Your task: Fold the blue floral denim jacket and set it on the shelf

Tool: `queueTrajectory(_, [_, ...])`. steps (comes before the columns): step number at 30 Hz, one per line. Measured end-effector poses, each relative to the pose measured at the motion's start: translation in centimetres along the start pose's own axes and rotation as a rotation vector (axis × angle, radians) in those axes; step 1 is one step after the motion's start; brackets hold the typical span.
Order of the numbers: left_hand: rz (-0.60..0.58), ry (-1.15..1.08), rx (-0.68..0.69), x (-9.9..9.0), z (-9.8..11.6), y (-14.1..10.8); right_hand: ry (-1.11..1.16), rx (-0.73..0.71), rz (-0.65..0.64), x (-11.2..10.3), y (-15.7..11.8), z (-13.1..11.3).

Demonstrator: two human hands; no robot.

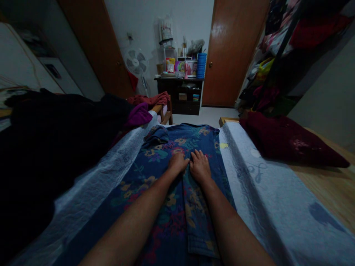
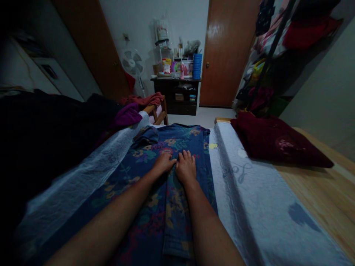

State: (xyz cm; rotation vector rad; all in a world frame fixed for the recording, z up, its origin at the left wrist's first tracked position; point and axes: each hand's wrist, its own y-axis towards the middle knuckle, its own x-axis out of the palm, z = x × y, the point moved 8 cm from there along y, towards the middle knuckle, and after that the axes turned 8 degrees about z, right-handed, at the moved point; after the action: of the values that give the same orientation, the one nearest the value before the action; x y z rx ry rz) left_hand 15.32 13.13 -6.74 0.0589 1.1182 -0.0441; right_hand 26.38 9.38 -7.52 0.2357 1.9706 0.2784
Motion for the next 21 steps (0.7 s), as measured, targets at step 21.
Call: queueTrajectory(21, [0.388, 0.265, -0.089, -8.0, -9.8, 6.0, -0.048, 0.007, -0.027, -0.1, -0.3, -0.4])
